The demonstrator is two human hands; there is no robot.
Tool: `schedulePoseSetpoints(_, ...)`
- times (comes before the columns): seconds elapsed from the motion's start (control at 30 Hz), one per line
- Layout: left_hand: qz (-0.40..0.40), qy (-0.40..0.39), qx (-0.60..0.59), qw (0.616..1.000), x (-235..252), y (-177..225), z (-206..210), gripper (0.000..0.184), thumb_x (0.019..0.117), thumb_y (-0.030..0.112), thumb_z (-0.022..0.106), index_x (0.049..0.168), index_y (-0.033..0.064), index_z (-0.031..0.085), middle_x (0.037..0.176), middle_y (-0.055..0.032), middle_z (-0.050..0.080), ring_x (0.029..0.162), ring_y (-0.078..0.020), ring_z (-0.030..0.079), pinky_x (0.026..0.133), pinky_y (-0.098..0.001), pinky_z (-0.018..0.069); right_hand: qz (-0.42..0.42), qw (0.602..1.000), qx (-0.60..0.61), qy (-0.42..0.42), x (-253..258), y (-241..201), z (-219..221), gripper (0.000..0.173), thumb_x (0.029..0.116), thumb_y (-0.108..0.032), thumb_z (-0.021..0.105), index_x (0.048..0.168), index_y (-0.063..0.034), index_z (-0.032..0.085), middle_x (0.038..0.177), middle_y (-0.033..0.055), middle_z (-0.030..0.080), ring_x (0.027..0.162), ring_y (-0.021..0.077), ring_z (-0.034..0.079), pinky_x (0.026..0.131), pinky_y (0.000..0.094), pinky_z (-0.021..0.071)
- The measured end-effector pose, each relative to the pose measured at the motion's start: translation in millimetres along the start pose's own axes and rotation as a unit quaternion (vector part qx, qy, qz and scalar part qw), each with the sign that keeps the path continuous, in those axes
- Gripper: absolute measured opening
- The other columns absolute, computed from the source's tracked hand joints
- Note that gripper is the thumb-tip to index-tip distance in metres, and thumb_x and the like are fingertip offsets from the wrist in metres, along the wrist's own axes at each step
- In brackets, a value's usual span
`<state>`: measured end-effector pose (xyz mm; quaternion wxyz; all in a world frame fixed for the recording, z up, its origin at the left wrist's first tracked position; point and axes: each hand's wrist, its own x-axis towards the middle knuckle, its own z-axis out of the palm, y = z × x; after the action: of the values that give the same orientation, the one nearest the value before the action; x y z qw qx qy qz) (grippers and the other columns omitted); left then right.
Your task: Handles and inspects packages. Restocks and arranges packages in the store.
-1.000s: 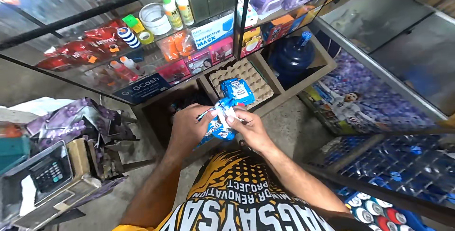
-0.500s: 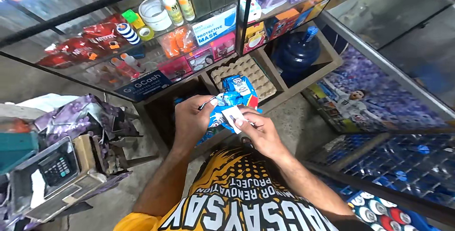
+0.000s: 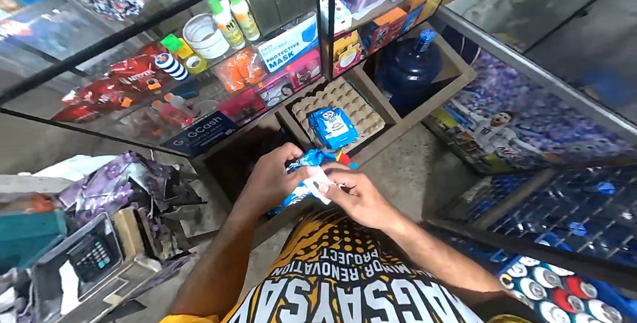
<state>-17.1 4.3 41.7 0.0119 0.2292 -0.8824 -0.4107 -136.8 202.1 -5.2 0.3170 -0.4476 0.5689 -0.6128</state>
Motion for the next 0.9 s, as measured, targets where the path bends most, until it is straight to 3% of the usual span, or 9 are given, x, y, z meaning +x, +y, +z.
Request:
schedulePoseSetpoints(0.07, 0.029, 0.025, 0.022, 0.999, -1.6, 0.7, 6.8, 0.028, 0.0942, 0.045, 0.07, 0.091, 0.0172, 0.07, 0.084, 0.0038, 0.068, 0.074, -0.0083, 0.065, 0.067, -0.0336, 0.0577, 0.001, 1.0, 0.003, 0.005, 0.7, 1.1, 0.4, 0.028, 0.1044, -0.023, 0.059, 0.097, -0.0011, 0.075, 0.12, 0.0104, 0.07, 0.116, 0.0165, 0.065, 0.096, 0.0328, 0.0569)
schedulePoseSetpoints(0.13, 0.067, 0.056, 0.052, 0.995, -6.2, 4.5, 13.6, 0.03, 0.0986, 0.041, 0.064, 0.081, 0.0173, 0.069, 0.081, 0.0057, 0.066, 0.072, -0.0055, 0.063, 0.064, -0.0295, 0.0552, 0.025, 1.0, 0.007, 0.006, -0.1, -3.0, -3.4, 0.028, 0.1049, -0.023, 0.058, 0.098, -0.0022, 0.075, 0.116, 0.0076, 0.072, 0.11, 0.0137, 0.067, 0.092, 0.0313, 0.0577)
schedulePoseSetpoints(0.27, 0.146, 0.115, 0.08, 0.979, -19.8, 14.1, 14.1, 0.026, 0.1016, 0.03, 0.059, 0.085, 0.0149, 0.072, 0.082, 0.0061, 0.068, 0.071, -0.0022, 0.063, 0.064, -0.0245, 0.0555, 0.12, 0.992, -0.023, -0.024, -3.3, -23.9, -20.1, 0.031, 0.1067, -0.033, 0.055, 0.101, -0.0088, 0.074, 0.084, -0.0019, 0.069, 0.072, 0.0039, 0.062, 0.065, 0.0233, 0.0531)
schedulePoseSetpoints(0.33, 0.184, 0.119, 0.059, 0.974, -28.5, 19.5, 8.3, 0.024, 0.1019, 0.027, 0.06, 0.089, 0.0109, 0.073, 0.081, 0.0039, 0.068, 0.071, -0.0016, 0.062, 0.065, -0.022, 0.0548, 0.129, 0.99, -0.044, -0.046, -9.4, -34.3, -25.5, 0.034, 0.1075, -0.037, 0.053, 0.103, -0.01, 0.073, 0.079, -0.0027, 0.068, 0.065, 0.004, 0.061, 0.06, 0.0221, 0.0526)
schedulePoseSetpoints(0.5, 0.207, 0.118, 0.023, 0.971, -39.3, 31.2, -10.3, 0.022, 0.1027, 0.025, 0.062, 0.094, 0.0089, 0.074, 0.081, 0.0045, 0.069, 0.066, 0.0001, 0.061, 0.06, -0.0187, 0.0543, 0.084, 0.992, -0.085, -0.048, -21.1, -52.6, -27.0, 0.036, 0.1082, -0.036, 0.052, 0.093, -0.0099, 0.072, 0.079, -0.0027, 0.066, 0.067, 0.0041, 0.061, 0.06, 0.0226, 0.0524)
schedulePoseSetpoints(0.7, 0.213, 0.115, 0.032, 0.97, -40.6, 30.4, -30.8, 0.023, 0.1027, 0.027, 0.063, 0.097, 0.008, 0.075, 0.083, 0.0034, 0.071, 0.07, -0.0012, 0.064, 0.064, -0.0204, 0.057, 0.077, 0.993, -0.08, -0.036, -40.9, -53.0, -42.8, 0.033, 0.1073, -0.033, 0.055, 0.094, -0.0095, 0.073, 0.088, -0.0023, 0.071, 0.078, 0.0041, 0.067, 0.068, 0.0227, 0.0579)
schedulePoseSetpoints(0.9, 0.219, 0.112, 0.025, 0.969, -43.4, 27.7, -49.7, 0.023, 0.1026, 0.026, 0.063, 0.098, 0.0069, 0.075, 0.085, 0.0023, 0.072, 0.072, -0.0025, 0.066, 0.066, -0.0215, 0.058, 0.065, 0.989, -0.126, -0.039, -52.7, -56.4, -61.9, 0.034, 0.1065, -0.036, 0.054, 0.088, -0.0118, 0.071, 0.079, -0.0042, 0.064, 0.071, 0.002, 0.058, 0.06, 0.0212, 0.0475)
